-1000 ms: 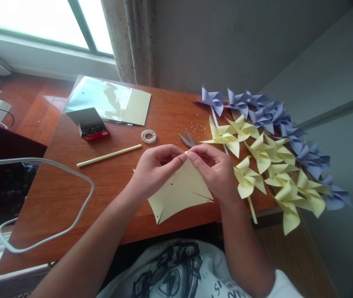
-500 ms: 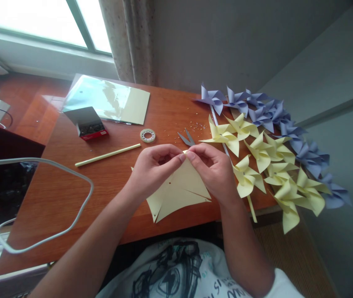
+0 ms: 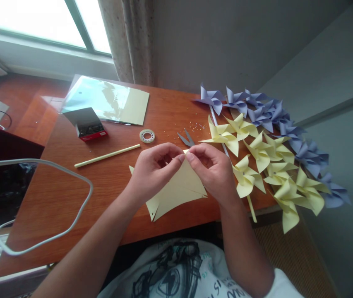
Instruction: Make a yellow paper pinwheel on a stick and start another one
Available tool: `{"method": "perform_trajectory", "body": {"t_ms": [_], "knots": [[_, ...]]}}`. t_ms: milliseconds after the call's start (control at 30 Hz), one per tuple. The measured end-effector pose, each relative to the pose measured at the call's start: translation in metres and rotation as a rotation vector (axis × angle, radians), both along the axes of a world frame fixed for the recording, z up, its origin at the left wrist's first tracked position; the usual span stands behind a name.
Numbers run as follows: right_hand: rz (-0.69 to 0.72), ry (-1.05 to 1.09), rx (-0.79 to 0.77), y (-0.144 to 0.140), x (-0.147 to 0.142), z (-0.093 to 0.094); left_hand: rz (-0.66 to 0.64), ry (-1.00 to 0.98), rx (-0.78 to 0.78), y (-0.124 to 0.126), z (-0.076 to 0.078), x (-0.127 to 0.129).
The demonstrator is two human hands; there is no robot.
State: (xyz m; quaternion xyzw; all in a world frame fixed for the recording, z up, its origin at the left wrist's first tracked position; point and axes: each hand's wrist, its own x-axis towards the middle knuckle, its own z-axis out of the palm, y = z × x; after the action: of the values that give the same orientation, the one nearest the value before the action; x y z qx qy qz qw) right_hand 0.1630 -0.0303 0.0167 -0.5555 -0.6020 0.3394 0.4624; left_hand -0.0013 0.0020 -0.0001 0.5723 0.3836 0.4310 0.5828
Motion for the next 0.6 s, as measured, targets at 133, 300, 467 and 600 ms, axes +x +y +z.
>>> {"method": "perform_trajectory", "body": {"t_ms": [133,300,467,600], "knots": [[0.008,0.023,-0.012,0.0003,0.0002,-0.0013,0.027,-0.009,0.074,0.0003,-0.0014,0.0006],[0.003,-0.009,0.010,0.0007,-0.0004,-0.0011,0.057,0.050,0.159,0.0000,-0.0029,0.0011],[0.013,-0.101,0.045,-0.0002,-0.0003,0.0017,0.088,0.134,0.239,-0.0010,-0.0035,0.0013],[0.009,-0.167,0.080,-0.0006,0.0005,0.0027,0.105,0.180,0.281,-0.0015,-0.0040,0.0008]]}}
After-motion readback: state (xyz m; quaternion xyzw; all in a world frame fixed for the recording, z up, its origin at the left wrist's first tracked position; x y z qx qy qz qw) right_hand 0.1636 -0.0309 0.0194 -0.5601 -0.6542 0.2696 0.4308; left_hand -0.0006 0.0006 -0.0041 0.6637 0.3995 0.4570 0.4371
